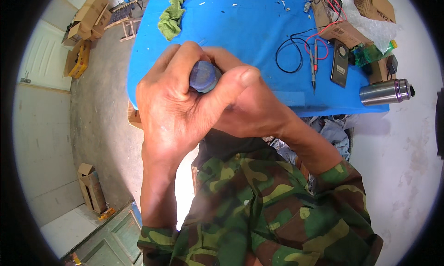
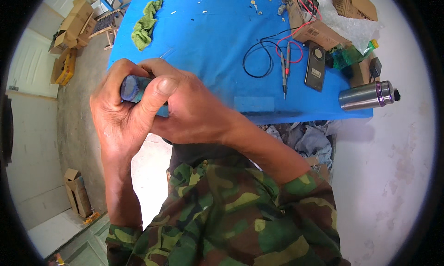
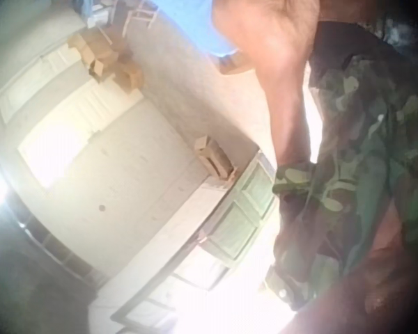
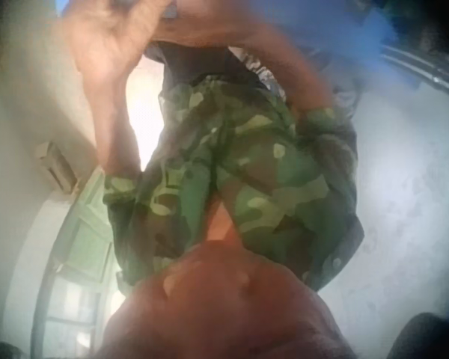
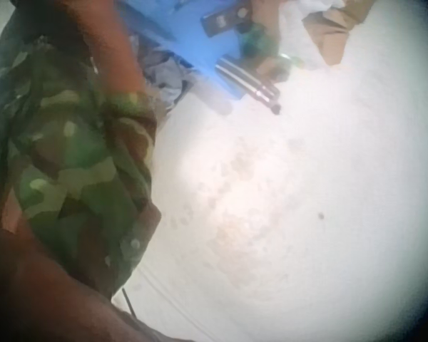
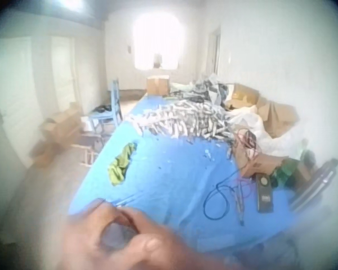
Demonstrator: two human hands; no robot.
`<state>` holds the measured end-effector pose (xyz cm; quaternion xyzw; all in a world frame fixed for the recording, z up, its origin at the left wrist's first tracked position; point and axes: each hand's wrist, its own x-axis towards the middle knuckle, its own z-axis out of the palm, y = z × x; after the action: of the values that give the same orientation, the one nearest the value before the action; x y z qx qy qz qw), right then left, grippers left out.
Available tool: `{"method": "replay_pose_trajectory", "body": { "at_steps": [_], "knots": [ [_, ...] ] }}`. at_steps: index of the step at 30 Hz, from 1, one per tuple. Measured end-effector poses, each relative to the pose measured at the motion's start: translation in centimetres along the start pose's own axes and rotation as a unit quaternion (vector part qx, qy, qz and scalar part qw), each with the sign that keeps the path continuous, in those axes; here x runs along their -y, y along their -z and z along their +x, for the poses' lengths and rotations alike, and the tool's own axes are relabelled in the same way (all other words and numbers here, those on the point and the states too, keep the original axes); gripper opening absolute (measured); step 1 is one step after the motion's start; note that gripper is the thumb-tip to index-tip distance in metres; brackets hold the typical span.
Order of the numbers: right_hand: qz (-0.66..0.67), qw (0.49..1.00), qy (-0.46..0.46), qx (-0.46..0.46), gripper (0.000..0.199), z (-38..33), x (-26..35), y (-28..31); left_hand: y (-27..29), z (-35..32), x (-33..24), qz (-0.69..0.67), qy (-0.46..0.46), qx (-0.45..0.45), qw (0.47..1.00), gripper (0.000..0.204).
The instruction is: The person disassembles small electronic components using a screwdriver and pliers, then uses a multimeter to test the circuits.
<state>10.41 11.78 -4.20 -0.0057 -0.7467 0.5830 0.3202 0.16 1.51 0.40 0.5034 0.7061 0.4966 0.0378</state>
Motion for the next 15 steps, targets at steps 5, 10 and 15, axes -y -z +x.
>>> {"method": "replay_pose_trajectory", "body": {
  "at_steps": [5, 10, 15],
  "knots": [
    [0.030, 0.997, -0.008, -0.077, 0.051, 0.1, -1.6, -1.8, 0.6, -0.3, -0.6, 0.084, -0.077, -0.008, 0.993, 0.052],
    [-0.012, 0.994, -0.019, -0.110, 0.030, 0.0, -1.0, -1.5, 1.1, -2.1, 2.8, -0.088, -0.029, -0.021, 0.995, 0.051],
    [-0.019, 0.989, -0.024, -0.143, 0.012, 0.2, -1.2, -2.1, 3.4, -3.3, 9.5, 0.135, 0.169, -0.024, 0.976, 0.057]
  ]
}}
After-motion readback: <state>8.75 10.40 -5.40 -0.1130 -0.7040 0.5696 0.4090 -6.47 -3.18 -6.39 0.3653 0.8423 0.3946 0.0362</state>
